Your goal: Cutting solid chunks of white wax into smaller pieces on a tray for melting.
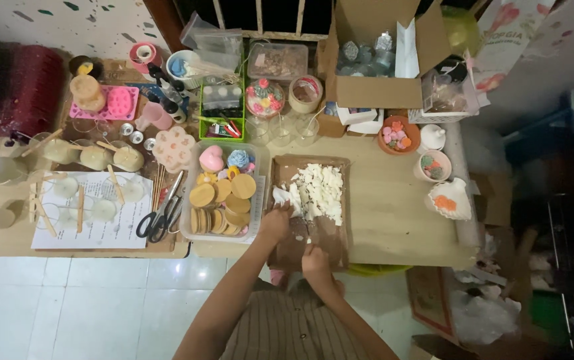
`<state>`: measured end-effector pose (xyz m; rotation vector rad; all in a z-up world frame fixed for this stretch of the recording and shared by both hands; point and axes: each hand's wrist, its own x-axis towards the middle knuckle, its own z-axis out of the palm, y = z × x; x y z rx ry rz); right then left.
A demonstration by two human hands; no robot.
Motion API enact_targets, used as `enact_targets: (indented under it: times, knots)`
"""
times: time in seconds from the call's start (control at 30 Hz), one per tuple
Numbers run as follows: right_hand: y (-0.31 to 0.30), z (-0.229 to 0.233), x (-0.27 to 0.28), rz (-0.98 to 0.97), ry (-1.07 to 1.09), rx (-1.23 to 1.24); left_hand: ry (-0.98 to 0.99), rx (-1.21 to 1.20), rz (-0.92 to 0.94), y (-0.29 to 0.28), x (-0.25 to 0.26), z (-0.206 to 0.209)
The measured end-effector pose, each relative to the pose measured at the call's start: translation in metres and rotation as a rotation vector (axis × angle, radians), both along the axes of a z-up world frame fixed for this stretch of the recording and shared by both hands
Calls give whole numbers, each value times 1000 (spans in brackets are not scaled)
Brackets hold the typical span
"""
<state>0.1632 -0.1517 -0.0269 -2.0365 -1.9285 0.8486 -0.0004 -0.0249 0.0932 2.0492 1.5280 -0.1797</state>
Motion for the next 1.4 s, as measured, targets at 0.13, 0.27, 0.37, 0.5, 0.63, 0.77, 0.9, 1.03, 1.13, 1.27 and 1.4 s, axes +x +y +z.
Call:
enact_targets:
  times: [0.13,0.27,0.37,0.5,0.63,0.77,0.9,1.03,1.13,1.27,1.4]
  knots:
    - [7,39,-19,-343,136,-43,-12,35,-7,-1,1,-30]
    - [19,72,-29,-362,106,-185,10,148,-6,-3,2,-62]
    - [28,64,-32,-410,100,-255,-48,190,39,-6,1,-85]
    - [41,64,-32,-433,89,-153,35,-58,48,-1,9,-1]
    - [52,21,-28,-306,172,-66,14,110,61,-5,8,-26]
    - [56,-80,-14,-124,178,165,-26,108,83,-10,10,-48]
    - [56,-75,-14,-423,355,-143,-11,73,106,-5,12,-30]
    - [47,-108,-1,50,102,116,2,27,111,-11,13,-13]
    - [61,-133,17,-31,183,28,12,61,83,-6,11,-26]
    - [67,-35,43,-488,621,-418,101,132,-4,-6,8,-49]
    - [65,-12,60,-389,546,-489,106,87,14,-4,9,-30]
